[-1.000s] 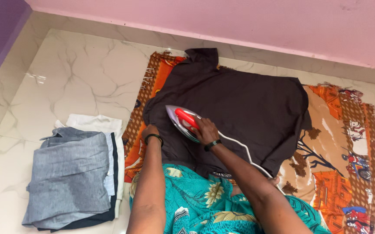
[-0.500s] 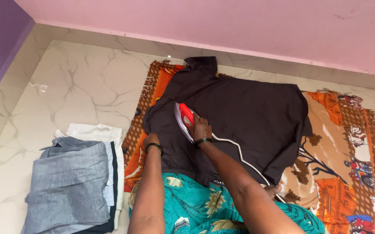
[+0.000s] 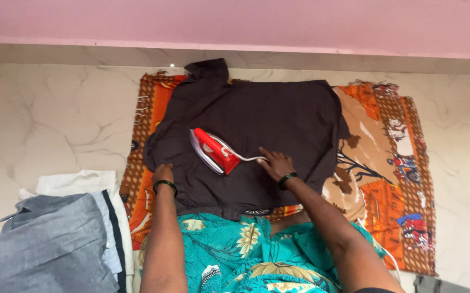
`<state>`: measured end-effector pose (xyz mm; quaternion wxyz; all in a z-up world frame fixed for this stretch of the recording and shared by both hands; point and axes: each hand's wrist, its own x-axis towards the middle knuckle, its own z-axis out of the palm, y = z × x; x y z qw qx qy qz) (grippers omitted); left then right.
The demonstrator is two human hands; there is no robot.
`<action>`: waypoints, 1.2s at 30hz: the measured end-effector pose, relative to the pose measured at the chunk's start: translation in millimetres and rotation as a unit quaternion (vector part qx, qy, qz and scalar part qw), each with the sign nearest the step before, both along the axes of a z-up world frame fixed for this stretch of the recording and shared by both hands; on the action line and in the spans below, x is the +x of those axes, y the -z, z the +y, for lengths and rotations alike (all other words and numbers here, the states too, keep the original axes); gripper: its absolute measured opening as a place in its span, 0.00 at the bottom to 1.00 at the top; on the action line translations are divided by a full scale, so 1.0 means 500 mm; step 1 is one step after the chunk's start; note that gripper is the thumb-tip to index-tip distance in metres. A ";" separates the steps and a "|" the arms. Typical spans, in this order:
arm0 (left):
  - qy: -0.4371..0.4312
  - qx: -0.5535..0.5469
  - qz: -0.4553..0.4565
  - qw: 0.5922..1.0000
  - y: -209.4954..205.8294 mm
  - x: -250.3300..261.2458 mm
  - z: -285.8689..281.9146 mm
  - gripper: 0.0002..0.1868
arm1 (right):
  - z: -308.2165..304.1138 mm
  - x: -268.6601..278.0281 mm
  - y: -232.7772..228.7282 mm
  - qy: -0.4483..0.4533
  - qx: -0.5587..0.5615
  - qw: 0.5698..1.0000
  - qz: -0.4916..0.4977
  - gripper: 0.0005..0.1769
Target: The person irons a dark-colored shirt laid out on a patterned mat on the floor. They smooth the fabric, use a red iron to press the front and back, flip the shirt, and then fold it neatly.
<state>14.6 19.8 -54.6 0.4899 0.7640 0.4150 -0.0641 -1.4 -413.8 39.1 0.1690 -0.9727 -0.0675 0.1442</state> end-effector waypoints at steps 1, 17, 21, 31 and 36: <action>-0.006 0.013 -0.013 1.000 0.001 0.001 -0.010 0.24 | -0.074 -0.024 -0.008 -0.006 -0.040 0.998 0.040 0.39; 0.134 0.225 0.133 0.956 -0.152 -0.042 -0.080 0.33 | -0.656 -0.258 -0.073 0.294 -0.163 0.934 0.119 0.29; 0.318 0.328 0.154 0.876 -0.165 -0.083 -0.121 0.36 | -0.555 -0.187 -0.005 0.503 0.163 0.841 0.114 0.38; 0.331 0.376 0.120 0.857 -0.078 -0.082 -0.163 0.34 | -0.525 0.049 -0.007 0.606 0.303 0.729 0.102 0.52; 0.189 0.403 0.033 0.895 -0.017 -0.061 -0.182 0.26 | -0.549 0.074 0.026 0.530 0.329 0.762 0.175 0.46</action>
